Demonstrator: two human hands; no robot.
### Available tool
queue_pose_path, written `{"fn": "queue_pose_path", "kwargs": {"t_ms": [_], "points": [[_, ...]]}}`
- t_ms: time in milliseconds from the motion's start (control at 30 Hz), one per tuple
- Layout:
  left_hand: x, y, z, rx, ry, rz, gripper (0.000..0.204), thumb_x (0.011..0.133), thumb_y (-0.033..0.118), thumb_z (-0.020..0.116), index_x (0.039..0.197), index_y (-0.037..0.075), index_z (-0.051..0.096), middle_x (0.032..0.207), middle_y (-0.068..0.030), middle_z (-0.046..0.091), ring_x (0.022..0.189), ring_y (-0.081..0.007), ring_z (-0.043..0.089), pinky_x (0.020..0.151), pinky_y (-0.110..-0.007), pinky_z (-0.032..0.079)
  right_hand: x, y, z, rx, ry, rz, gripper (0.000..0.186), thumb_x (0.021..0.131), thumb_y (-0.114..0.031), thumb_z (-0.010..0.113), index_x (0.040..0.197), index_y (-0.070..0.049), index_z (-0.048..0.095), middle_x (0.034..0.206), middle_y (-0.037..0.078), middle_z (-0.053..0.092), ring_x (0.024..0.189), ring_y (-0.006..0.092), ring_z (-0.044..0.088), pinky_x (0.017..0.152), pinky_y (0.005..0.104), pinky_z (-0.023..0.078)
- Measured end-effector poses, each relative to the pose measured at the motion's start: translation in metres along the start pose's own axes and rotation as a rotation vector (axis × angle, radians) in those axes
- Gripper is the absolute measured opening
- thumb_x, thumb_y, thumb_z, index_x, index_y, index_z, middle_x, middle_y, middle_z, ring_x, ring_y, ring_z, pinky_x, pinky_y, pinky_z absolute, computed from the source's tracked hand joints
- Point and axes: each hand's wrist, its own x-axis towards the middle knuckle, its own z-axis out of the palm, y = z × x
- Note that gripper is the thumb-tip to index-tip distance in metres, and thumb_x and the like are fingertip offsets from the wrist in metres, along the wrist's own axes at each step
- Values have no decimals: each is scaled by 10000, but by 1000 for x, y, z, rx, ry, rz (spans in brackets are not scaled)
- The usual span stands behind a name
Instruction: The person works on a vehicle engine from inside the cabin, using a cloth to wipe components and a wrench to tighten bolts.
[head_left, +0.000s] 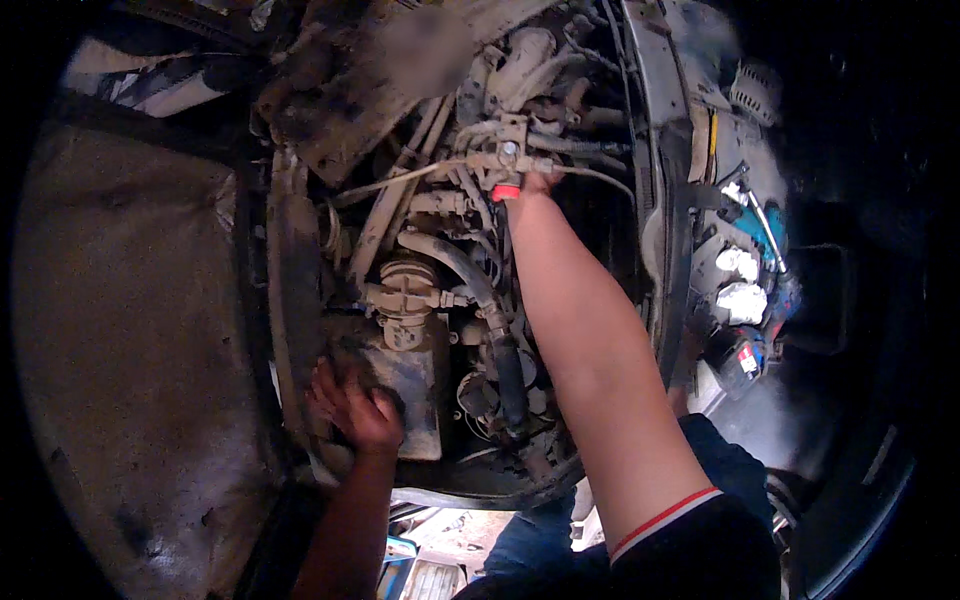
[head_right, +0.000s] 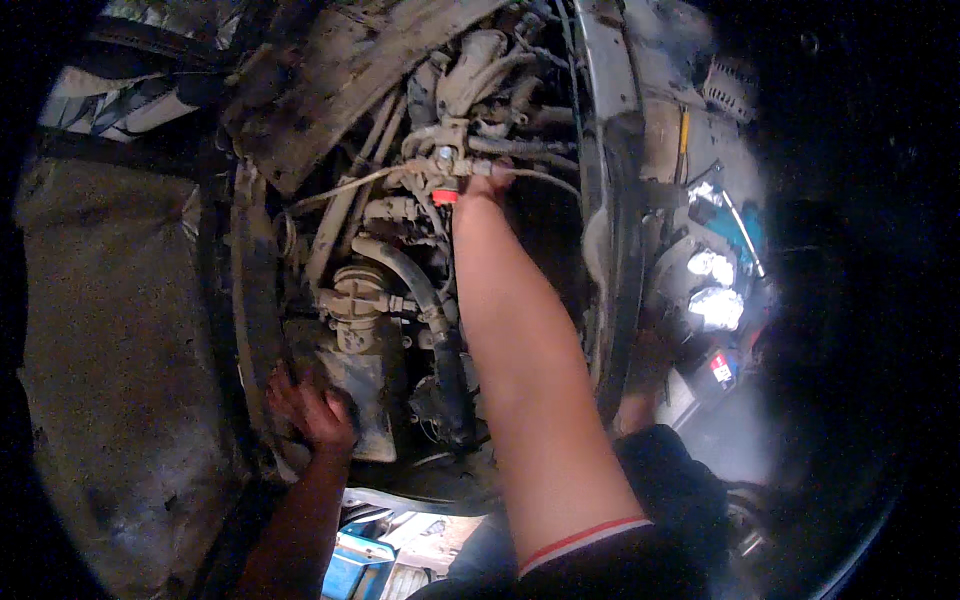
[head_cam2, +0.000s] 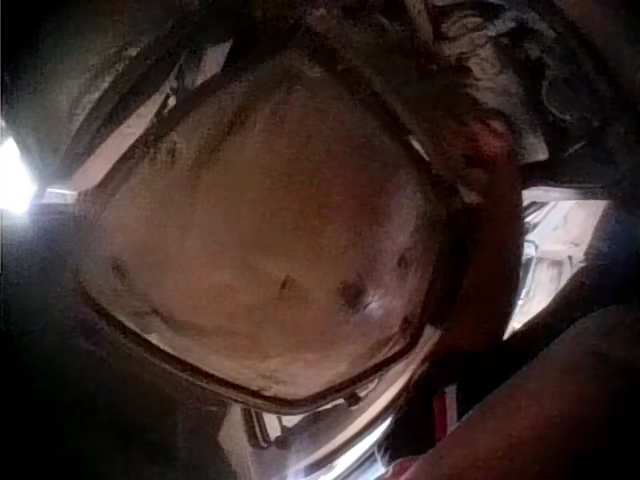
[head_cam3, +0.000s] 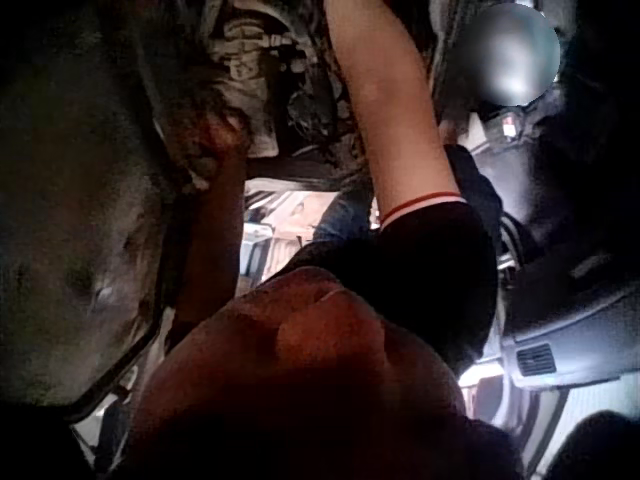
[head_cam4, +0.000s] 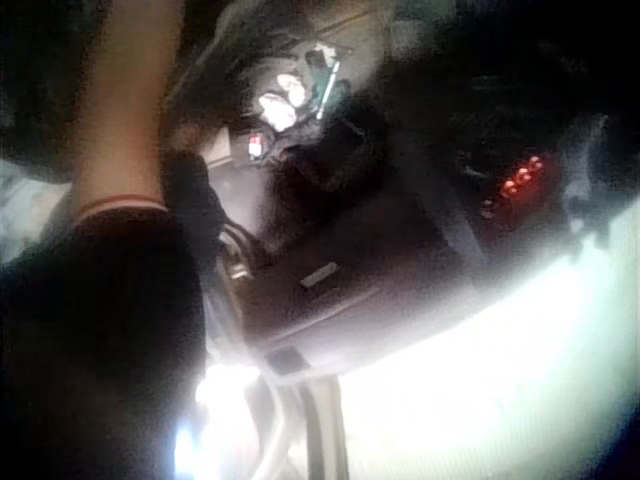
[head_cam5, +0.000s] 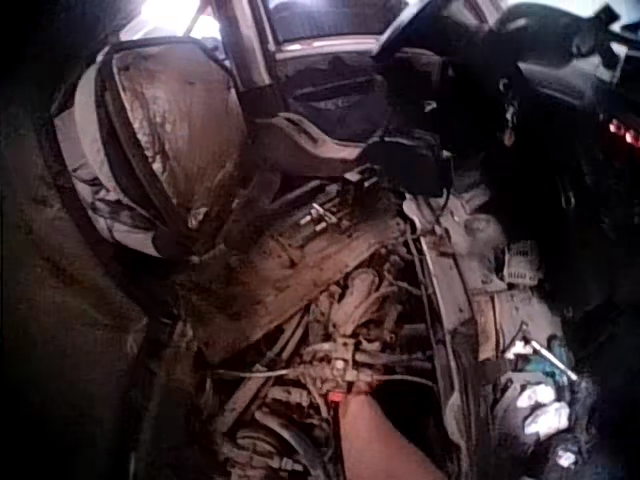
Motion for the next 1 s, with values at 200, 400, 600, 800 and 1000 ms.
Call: {"fn": "queue_pose_path", "kwargs": {"t_ms": [200,400,600,800,1000], "points": [[4,8,-8,-23,-108,-111,483,838,262,546,1274,55,536,1550,-220,294,1432,-433,251,1152,-663,127,-19,-28,23,-141,80,191,339,965,-265,560,1292,-175,575,1284,63,602,1160,255,582,994,436,488],[10,13,-13,-22,-148,-159,539,741,194,636,1252,49,545,1563,-200,272,1442,-410,238,1169,-644,126,-6,-24,14,-287,58,262,343,961,-275,566,1289,-178,584,1297,63,599,1180,253,572,996,430,479],[6,7,-10,17,-100,-106,537,745,195,632,1254,61,528,1556,-198,281,1425,-419,261,1164,-650,137,13,4,-14,-437,-35,275,347,956,-285,572,1286,-181,593,1310,62,596,1200,251,563,999,424,471],[6,3,-2,3,-27,-17,487,884,391,481,1284,114,506,1516,-221,340,1390,-441,310,1145,-658,161,37,56,-59,-617,-127,172,351,951,-294,578,1283,-184,601,1323,62,593,1220,250,553,1001,418,462],[4,2,2,32,-5,-1,494,942,451,387,1292,122,505,1501,-237,357,1379,-447,321,1137,-654,170,48,90,-85,-800,-192,-8,355,947,-304,584,1281,-187,610,1336,61,589,1240,248,544,1004,412,453]]}}
